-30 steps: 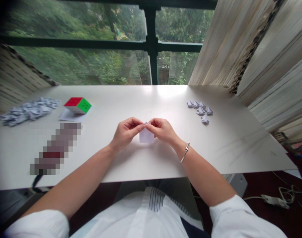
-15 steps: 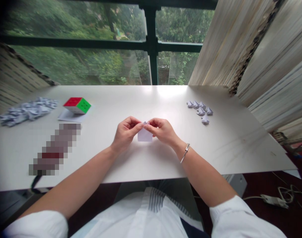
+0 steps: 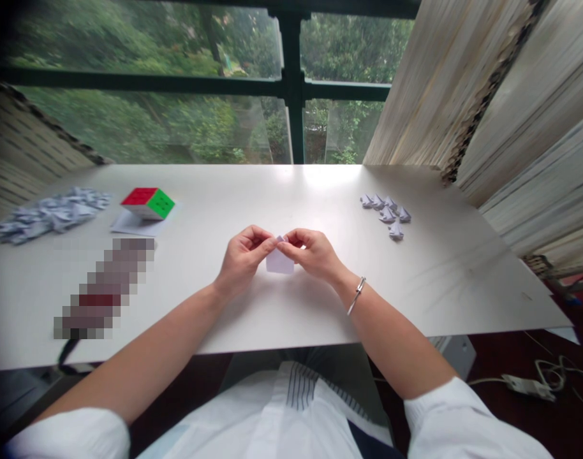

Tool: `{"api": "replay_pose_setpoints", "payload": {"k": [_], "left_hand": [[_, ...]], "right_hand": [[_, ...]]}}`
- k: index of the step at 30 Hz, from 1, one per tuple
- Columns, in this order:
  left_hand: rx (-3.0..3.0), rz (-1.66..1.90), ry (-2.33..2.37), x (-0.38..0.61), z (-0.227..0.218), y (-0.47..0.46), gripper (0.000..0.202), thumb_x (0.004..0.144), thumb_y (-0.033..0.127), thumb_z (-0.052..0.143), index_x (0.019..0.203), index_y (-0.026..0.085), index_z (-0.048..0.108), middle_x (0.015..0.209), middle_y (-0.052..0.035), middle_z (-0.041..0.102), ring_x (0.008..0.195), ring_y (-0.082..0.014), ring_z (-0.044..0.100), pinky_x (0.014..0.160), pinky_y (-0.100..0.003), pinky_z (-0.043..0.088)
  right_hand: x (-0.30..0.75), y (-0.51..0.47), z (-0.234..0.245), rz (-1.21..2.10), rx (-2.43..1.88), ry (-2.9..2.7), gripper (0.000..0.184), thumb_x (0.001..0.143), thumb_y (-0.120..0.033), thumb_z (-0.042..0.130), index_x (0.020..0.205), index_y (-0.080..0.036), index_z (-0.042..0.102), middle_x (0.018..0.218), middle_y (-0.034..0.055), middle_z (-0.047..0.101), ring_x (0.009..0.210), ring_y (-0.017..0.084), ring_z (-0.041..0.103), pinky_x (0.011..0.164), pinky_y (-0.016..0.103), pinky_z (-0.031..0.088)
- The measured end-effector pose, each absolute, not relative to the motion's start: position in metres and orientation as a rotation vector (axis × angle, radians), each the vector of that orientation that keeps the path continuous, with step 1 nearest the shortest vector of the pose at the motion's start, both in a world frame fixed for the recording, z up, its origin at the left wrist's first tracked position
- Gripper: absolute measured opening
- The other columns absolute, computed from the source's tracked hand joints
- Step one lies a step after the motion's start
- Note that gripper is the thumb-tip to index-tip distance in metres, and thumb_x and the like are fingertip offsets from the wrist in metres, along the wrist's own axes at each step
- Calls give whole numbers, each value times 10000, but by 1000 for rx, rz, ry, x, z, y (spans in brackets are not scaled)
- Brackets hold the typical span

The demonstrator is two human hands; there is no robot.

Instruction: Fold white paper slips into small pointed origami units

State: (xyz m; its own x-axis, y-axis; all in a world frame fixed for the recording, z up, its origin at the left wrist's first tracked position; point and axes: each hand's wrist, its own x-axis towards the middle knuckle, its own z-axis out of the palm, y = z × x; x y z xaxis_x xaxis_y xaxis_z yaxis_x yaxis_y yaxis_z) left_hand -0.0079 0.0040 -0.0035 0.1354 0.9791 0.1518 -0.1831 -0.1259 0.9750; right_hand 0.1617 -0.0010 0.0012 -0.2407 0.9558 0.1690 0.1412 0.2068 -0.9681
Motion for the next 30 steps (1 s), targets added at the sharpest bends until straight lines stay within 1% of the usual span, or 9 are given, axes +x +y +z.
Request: {"api": "replay_pose_setpoints", "payload": {"k": [4,10,13,17,20,23,26,28,30], "left_hand": [[1243,1301,878,-6,-3,3,306,706,365,824,762,156,608,742,-3,647,660,-104,595,627,-221,476],[1235,1422,812,-3,-4,2,322,675,276,851,825,181,582,744,28,624,682,-84,593,671,-197,478],[1224,1452,789,-1,-3,0,320,679,266,847,798,183,561,733,31,616,678,-80,582,679,-195,477],[1179,1469,790,0,-4,0,319,680,276,843,770,181,552,713,32,608,658,-81,573,660,-196,476],[1164,1488,796,-2,-7,2,312,669,276,853,812,182,591,739,28,618,665,-83,586,650,-196,482],[1177,1476,758,-5,-9,3,279,714,282,829,903,189,647,759,17,648,671,-81,606,638,-187,485],[1219,1403,737,-7,-10,3,290,738,299,816,977,186,697,815,-17,700,724,-103,645,680,-208,510],[1243,1350,746,-7,-10,3,284,713,297,835,946,178,724,852,-37,723,761,-124,664,713,-231,524],[1253,1319,765,-7,-10,3,235,695,297,847,859,169,738,838,-41,733,758,-136,670,722,-250,531]], "right_hand": [[162,0,-2,1130,-1049,-1594,371,774,-519,720,779,-153,657,722,11,620,628,108,535,552,242,454],[160,-1,-1,1199,-1062,-1543,388,761,-528,726,760,-148,647,654,-4,575,571,100,500,526,247,419],[159,-2,1,1240,-1026,-1527,389,772,-531,714,753,-152,630,644,-8,557,570,98,476,529,247,400],[158,-4,1,1201,-981,-1550,374,805,-521,688,752,-159,611,649,-9,545,584,99,455,542,248,386],[159,-5,2,1177,-964,-1551,369,810,-515,687,754,-160,604,655,-10,545,590,98,449,547,249,379],[160,-6,3,1170,-952,-1536,367,806,-512,695,756,-160,604,665,-8,560,601,100,465,555,249,381],[162,-5,3,1113,-958,-1534,344,816,-488,695,765,-157,613,686,0,586,614,101,486,557,247,388],[162,-5,2,1045,-968,-1542,326,821,-473,695,776,-157,627,700,5,603,618,101,500,547,242,395],[162,-4,1,977,-979,-1544,316,811,-467,710,783,-160,642,704,8,617,614,103,515,530,238,406]]}}
